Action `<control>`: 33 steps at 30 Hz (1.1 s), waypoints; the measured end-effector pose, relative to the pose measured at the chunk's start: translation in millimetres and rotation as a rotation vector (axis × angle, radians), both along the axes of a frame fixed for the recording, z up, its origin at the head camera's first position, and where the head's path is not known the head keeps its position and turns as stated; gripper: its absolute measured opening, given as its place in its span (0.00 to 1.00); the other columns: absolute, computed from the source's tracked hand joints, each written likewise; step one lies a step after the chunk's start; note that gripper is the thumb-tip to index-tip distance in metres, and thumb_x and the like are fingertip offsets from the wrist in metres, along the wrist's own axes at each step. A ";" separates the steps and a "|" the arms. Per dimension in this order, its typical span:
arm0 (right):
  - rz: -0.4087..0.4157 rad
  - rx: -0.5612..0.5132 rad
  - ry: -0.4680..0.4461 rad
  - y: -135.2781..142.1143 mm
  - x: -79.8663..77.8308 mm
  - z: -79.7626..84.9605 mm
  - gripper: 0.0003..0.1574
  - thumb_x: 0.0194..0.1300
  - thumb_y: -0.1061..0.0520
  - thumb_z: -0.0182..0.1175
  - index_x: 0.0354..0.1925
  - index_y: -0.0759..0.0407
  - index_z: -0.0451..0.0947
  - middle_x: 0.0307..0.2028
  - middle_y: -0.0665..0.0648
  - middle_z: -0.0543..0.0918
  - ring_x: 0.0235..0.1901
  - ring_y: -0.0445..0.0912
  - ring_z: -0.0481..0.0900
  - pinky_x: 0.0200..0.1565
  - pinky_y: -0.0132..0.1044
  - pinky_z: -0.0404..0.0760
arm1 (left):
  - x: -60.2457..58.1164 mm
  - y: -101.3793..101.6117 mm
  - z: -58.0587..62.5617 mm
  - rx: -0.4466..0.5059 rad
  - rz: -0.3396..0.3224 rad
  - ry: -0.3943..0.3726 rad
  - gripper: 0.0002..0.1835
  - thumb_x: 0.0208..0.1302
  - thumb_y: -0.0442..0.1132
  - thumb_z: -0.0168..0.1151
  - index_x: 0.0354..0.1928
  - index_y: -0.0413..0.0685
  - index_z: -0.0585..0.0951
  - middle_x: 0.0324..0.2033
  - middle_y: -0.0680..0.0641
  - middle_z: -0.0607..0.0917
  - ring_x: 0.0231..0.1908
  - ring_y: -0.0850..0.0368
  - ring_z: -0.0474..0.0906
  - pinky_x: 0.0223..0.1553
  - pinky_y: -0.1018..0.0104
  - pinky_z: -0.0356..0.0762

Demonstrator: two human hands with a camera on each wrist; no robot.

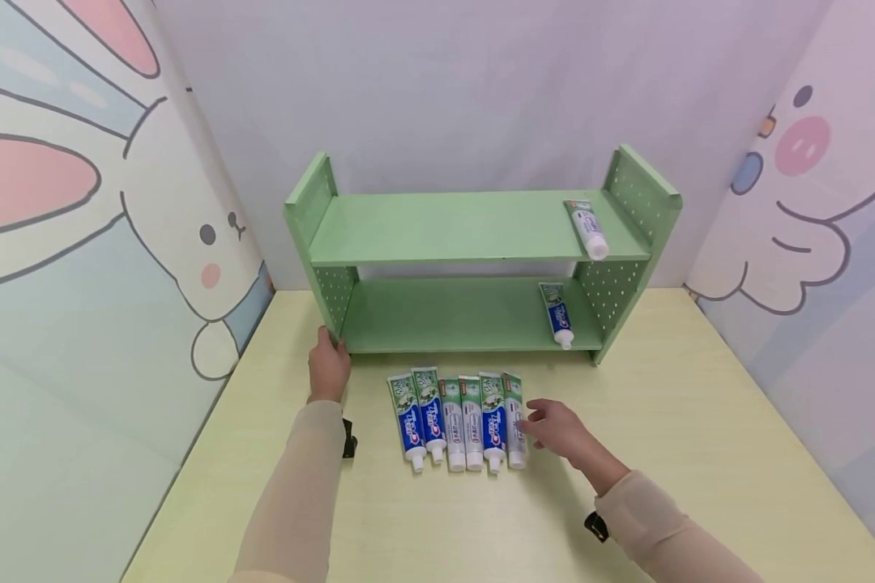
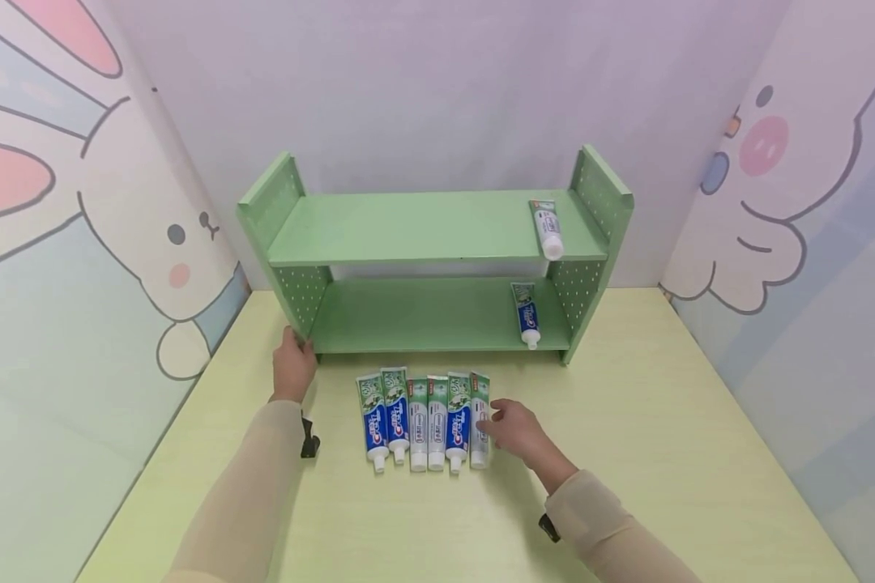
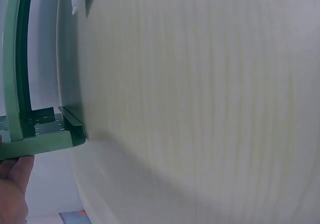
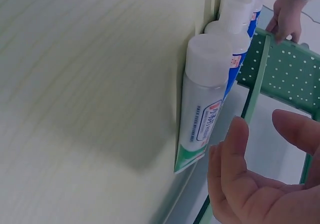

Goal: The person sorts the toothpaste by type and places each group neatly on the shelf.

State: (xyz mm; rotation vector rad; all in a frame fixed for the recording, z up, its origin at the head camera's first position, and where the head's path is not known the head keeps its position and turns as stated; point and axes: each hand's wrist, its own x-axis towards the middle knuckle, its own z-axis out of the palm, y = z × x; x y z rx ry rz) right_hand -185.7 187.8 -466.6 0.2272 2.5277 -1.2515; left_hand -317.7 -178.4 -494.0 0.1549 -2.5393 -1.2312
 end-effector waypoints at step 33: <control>0.004 0.020 -0.058 -9.1 2.3 -24.1 0.38 0.61 0.60 0.65 0.63 0.76 0.63 0.44 0.66 0.79 0.31 0.48 0.79 0.32 0.40 0.81 | -1.0 0.7 -1.7 0.000 0.002 0.008 0.16 0.74 0.32 0.49 0.59 0.35 0.64 0.52 0.27 0.77 0.53 0.34 0.75 0.49 0.44 0.74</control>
